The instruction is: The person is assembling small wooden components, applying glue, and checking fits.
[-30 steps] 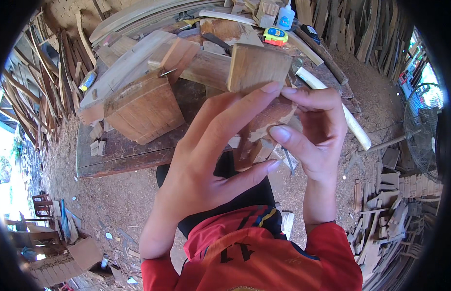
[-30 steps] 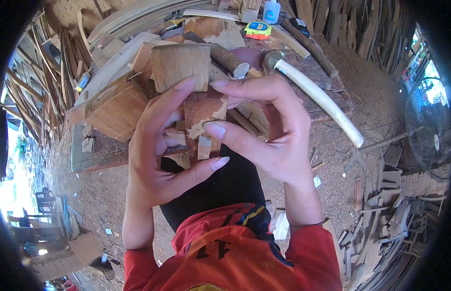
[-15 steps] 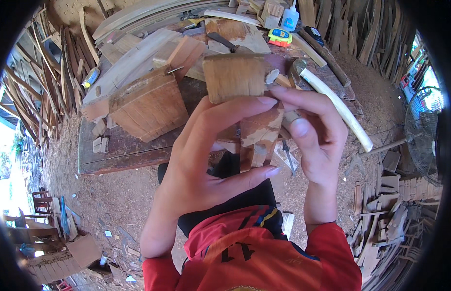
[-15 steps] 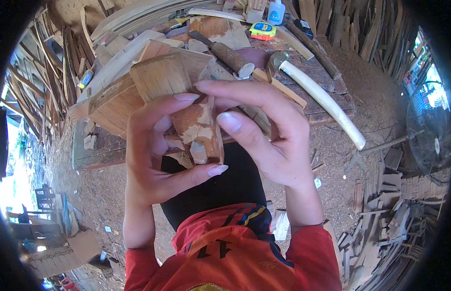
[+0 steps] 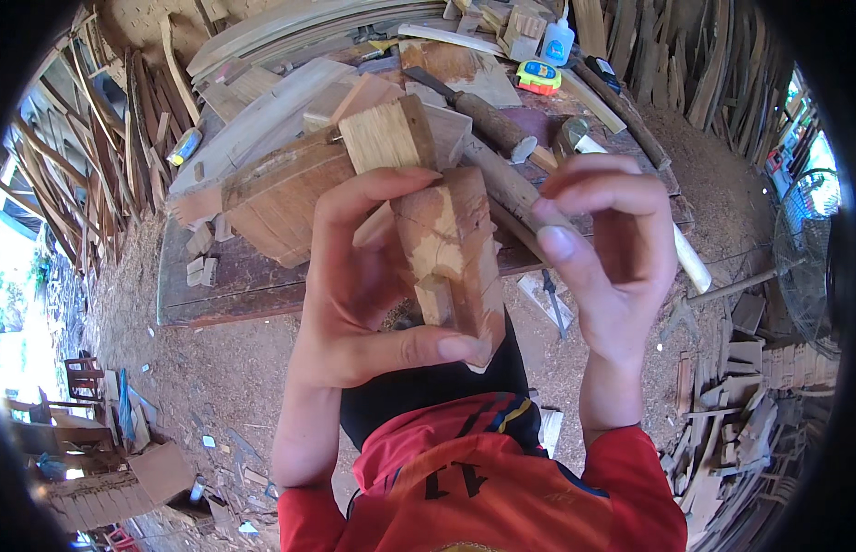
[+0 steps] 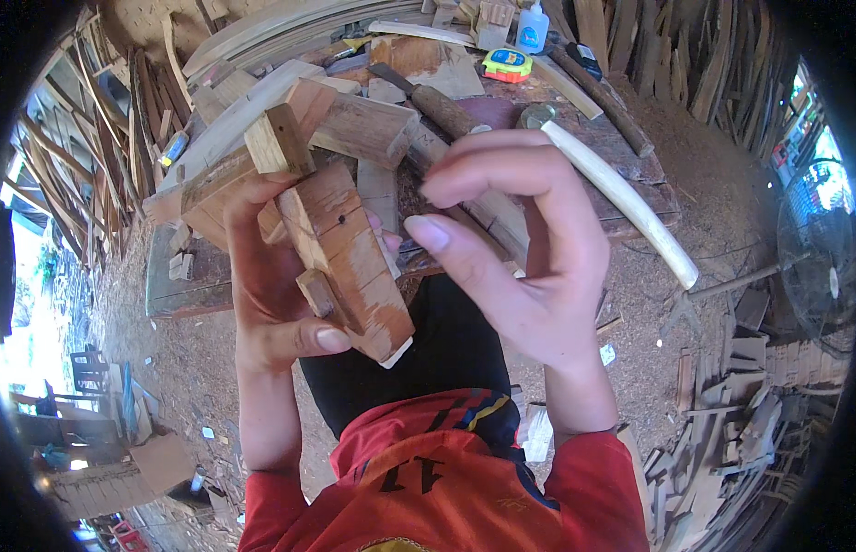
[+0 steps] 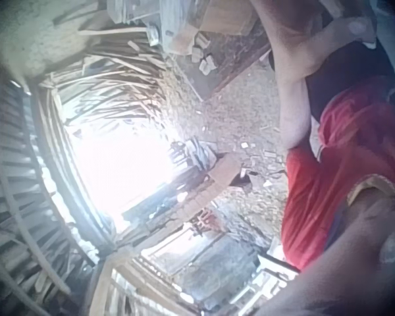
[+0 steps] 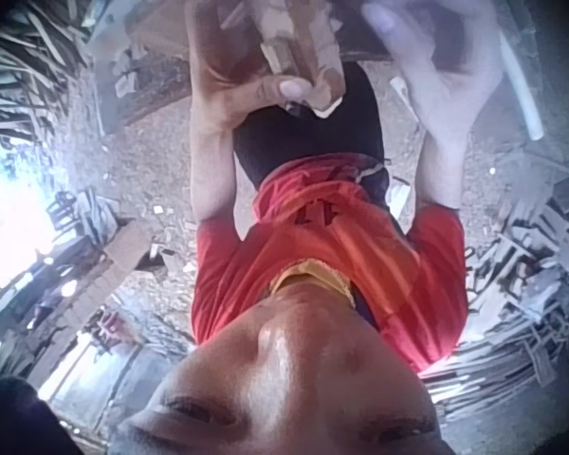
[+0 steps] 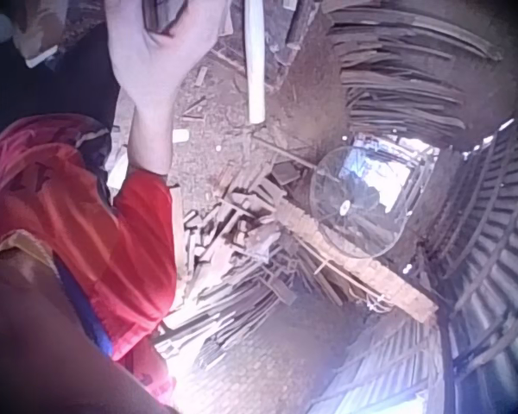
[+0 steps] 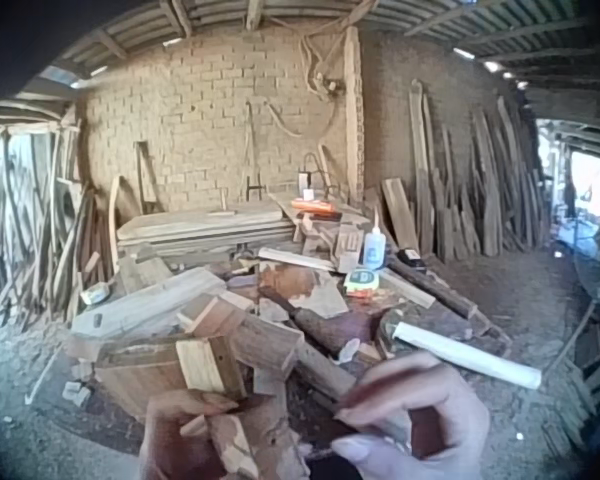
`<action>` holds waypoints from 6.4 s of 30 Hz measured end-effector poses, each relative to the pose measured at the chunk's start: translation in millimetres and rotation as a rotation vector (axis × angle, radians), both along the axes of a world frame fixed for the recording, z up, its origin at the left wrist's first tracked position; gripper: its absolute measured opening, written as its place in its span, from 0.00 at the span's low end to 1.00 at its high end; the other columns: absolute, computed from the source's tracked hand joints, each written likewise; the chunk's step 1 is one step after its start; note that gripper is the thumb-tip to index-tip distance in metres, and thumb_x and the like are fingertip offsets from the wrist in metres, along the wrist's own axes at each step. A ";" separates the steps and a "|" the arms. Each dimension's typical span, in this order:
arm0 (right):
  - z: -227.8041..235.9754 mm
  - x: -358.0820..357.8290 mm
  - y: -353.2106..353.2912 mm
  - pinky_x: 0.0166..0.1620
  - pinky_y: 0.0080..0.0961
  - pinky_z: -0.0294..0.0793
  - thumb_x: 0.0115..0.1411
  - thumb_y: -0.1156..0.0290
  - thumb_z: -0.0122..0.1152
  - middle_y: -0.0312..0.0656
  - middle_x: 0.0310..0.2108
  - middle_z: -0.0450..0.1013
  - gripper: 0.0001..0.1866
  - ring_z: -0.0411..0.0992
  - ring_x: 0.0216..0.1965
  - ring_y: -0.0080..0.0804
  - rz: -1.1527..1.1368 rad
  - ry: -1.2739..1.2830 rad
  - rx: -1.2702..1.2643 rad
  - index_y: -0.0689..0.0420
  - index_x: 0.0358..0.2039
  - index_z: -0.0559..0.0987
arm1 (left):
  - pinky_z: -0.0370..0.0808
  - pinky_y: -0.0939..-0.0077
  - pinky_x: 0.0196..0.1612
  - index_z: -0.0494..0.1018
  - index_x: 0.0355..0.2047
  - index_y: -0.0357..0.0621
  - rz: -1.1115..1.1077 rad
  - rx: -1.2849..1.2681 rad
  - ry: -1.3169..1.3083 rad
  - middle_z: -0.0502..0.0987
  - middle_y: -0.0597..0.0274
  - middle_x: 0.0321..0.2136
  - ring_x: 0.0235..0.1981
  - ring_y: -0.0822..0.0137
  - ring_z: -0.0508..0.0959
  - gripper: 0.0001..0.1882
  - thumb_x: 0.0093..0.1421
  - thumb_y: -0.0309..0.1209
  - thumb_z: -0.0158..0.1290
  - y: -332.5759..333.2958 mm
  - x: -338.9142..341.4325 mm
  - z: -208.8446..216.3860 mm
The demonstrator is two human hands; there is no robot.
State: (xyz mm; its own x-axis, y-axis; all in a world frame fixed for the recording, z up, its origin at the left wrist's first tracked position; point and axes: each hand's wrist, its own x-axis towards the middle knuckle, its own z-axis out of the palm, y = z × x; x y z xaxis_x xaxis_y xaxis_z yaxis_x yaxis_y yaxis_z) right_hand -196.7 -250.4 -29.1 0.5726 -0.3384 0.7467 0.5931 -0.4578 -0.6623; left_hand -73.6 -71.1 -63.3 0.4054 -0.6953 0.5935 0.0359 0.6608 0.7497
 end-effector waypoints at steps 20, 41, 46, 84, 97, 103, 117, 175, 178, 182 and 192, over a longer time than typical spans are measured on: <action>6.9 2.6 9.2 0.61 0.44 0.65 0.66 0.25 0.39 0.52 0.59 0.69 0.41 0.69 0.58 0.48 -0.266 -0.045 -0.907 0.44 0.51 0.87 | 0.84 0.48 0.50 0.48 0.72 0.58 -0.023 0.041 0.291 0.70 0.39 0.53 0.50 0.40 0.80 0.71 0.31 0.38 0.83 3.7 -9.6 -6.9; 6.9 -4.2 12.8 0.58 0.36 0.69 0.70 0.42 0.48 0.54 0.53 0.73 0.34 0.73 0.52 0.43 -0.193 0.073 -0.556 0.60 0.54 0.83 | 0.80 0.63 0.54 0.55 0.69 0.44 -0.054 0.077 0.048 0.68 0.48 0.62 0.62 0.59 0.73 0.51 0.49 0.15 0.71 7.3 -5.0 6.9; 13.6 -6.9 14.5 0.59 0.32 0.69 0.62 0.60 0.66 0.48 0.50 0.78 0.27 0.75 0.51 0.33 -0.112 0.313 -0.076 0.66 0.56 0.78 | 0.80 0.60 0.57 0.58 0.65 0.38 0.170 0.257 -0.219 0.69 0.44 0.61 0.60 0.55 0.76 0.50 0.45 0.17 0.74 6.1 -15.3 16.4; 14.5 -16.2 15.9 0.60 0.30 0.71 0.55 0.76 0.73 0.47 0.44 0.83 0.17 0.79 0.50 0.33 -0.060 0.398 0.096 0.66 0.45 0.85 | 0.75 0.61 0.61 0.62 0.63 0.36 0.344 0.333 -0.559 0.71 0.47 0.62 0.62 0.57 0.73 0.48 0.45 0.23 0.77 6.3 -21.0 16.5; 5.4 -14.1 5.9 0.58 0.31 0.71 0.53 0.75 0.75 0.45 0.44 0.81 0.18 0.77 0.49 0.32 -0.019 0.360 -0.011 0.64 0.45 0.84 | 0.84 0.69 0.50 0.63 0.62 0.36 0.363 0.326 -0.506 0.72 0.49 0.60 0.59 0.59 0.77 0.46 0.44 0.20 0.76 4.1 -24.3 15.3; -0.6 -9.8 3.4 0.59 0.31 0.72 0.50 0.77 0.77 0.45 0.50 0.79 0.25 0.76 0.53 0.33 0.039 0.293 -0.146 0.63 0.50 0.81 | 0.83 0.67 0.53 0.63 0.62 0.36 0.394 0.321 -0.477 0.71 0.50 0.60 0.62 0.57 0.74 0.45 0.46 0.19 0.75 1.9 -26.0 12.5; -12.1 -6.1 -8.9 0.53 0.27 0.77 0.44 0.81 0.82 0.45 0.48 0.77 0.31 0.77 0.50 0.32 0.110 0.208 -0.219 0.64 0.50 0.80 | 0.85 0.69 0.50 0.65 0.61 0.36 0.421 0.329 -0.545 0.73 0.50 0.59 0.60 0.60 0.76 0.42 0.47 0.18 0.74 0.1 -28.5 12.6; -41.1 0.6 -0.4 0.62 0.37 0.74 0.62 0.81 0.68 0.52 0.54 0.74 0.20 0.75 0.57 0.38 0.272 -0.055 0.231 0.65 0.53 0.73 | 0.81 0.76 0.43 0.70 0.52 0.29 0.638 0.390 -0.251 0.80 0.52 0.44 0.45 0.66 0.83 0.22 0.62 0.23 0.64 -9.2 -52.6 12.4; -39.1 -0.9 1.3 0.65 0.40 0.72 0.61 0.83 0.68 0.53 0.54 0.75 0.20 0.75 0.58 0.40 0.268 -0.040 0.197 0.67 0.53 0.74 | 0.81 0.76 0.43 0.70 0.52 0.29 0.642 0.346 -0.243 0.80 0.50 0.43 0.44 0.66 0.83 0.21 0.62 0.23 0.64 -7.1 -52.3 10.6; -36.1 -1.1 3.7 0.66 0.42 0.72 0.60 0.84 0.69 0.54 0.52 0.76 0.20 0.75 0.58 0.42 0.276 -0.038 0.208 0.68 0.53 0.76 | 0.81 0.76 0.43 0.70 0.51 0.29 0.630 0.386 -0.071 0.81 0.50 0.42 0.43 0.66 0.83 0.20 0.63 0.24 0.64 -2.6 -57.8 13.1; -40.9 3.8 13.8 0.65 0.40 0.72 0.60 0.84 0.69 0.52 0.54 0.76 0.21 0.75 0.59 0.41 0.270 -0.031 0.228 0.67 0.54 0.76 | 0.80 0.75 0.46 0.70 0.52 0.29 0.627 0.396 -0.086 0.81 0.50 0.43 0.44 0.66 0.83 0.21 0.63 0.24 0.64 4.2 -51.8 11.8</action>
State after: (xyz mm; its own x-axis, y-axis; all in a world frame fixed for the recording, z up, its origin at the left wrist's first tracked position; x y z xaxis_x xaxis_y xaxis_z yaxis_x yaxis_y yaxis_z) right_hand -192.8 -236.6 -70.1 0.6422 -0.3384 0.6878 0.6941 -0.1242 -0.7091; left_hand -125.4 -66.9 -51.5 0.7594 -0.5174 0.3945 -0.3286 0.2182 0.9189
